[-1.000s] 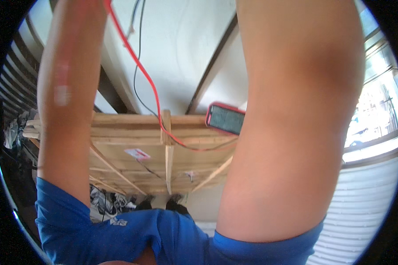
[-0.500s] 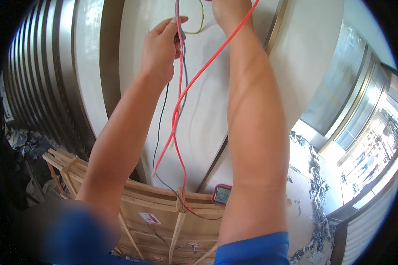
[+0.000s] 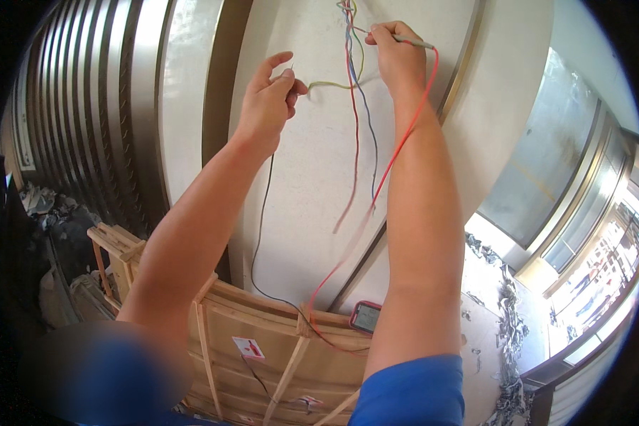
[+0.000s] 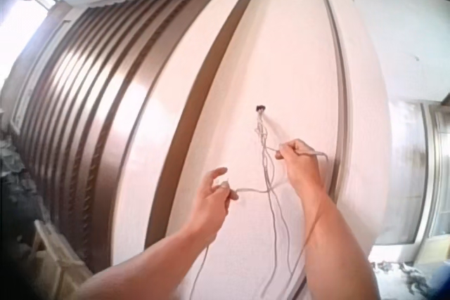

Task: The person uses a multimeter to test electrical wires connected to a ceiling fixture. They then walk to an electrical panel, flip a breaker, and return to continue testing the wires. Finally, they place the multimeter in a bucket and use a screwdriver to adjust connections inside the panel.

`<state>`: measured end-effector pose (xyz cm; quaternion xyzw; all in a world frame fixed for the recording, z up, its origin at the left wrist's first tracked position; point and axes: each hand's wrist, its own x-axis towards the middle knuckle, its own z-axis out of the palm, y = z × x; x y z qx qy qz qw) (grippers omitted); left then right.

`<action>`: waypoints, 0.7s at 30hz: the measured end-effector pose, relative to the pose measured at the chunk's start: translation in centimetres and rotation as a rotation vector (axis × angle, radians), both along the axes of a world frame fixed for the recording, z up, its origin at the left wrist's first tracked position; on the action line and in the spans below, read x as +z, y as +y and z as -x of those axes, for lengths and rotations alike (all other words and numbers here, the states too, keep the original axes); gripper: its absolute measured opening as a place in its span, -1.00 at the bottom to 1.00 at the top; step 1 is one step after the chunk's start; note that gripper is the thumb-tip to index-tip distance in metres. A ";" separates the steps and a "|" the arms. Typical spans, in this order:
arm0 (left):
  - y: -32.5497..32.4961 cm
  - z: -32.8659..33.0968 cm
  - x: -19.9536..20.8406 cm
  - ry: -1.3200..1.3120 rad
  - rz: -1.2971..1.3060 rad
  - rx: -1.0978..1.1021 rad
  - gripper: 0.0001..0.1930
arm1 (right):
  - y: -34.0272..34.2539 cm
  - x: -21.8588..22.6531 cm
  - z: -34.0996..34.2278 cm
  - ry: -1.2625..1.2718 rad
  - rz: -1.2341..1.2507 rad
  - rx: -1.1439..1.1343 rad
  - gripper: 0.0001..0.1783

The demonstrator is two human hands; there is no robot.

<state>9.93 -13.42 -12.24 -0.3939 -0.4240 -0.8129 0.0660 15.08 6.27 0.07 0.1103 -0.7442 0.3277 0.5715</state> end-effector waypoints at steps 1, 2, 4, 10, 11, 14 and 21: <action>-1.1 -0.4 -0.3 -0.042 0.008 -0.040 -0.54 | -0.2 -0.2 0.0 -0.003 0.008 -0.001 -0.71; -2.5 -0.8 -0.6 -0.049 0.014 -0.052 -0.55 | -0.4 0.1 0.0 0.014 -0.012 0.041 -0.71; -4.4 -2.2 -2.0 -0.078 0.061 -0.121 -0.57 | 0.3 -0.6 -1.2 0.031 -0.018 0.079 -0.71; -11.7 -7.6 -8.9 -0.246 0.068 -0.445 -0.66 | -6.6 -4.6 -11.8 0.067 -0.042 0.120 -0.64; -12.9 -8.7 -10.4 -0.251 0.055 -0.478 -0.64 | -8.4 -6.1 -14.9 0.050 -0.036 0.153 -0.64; -14.4 -12.4 -15.4 -0.251 -0.003 -0.703 -0.47 | -10.7 -13.6 -24.4 -0.037 -0.003 0.026 -0.60; -15.5 -22.6 -24.5 -0.378 0.478 -1.045 -0.45 | -17.6 -32.6 -38.4 -0.408 0.177 -0.388 -0.74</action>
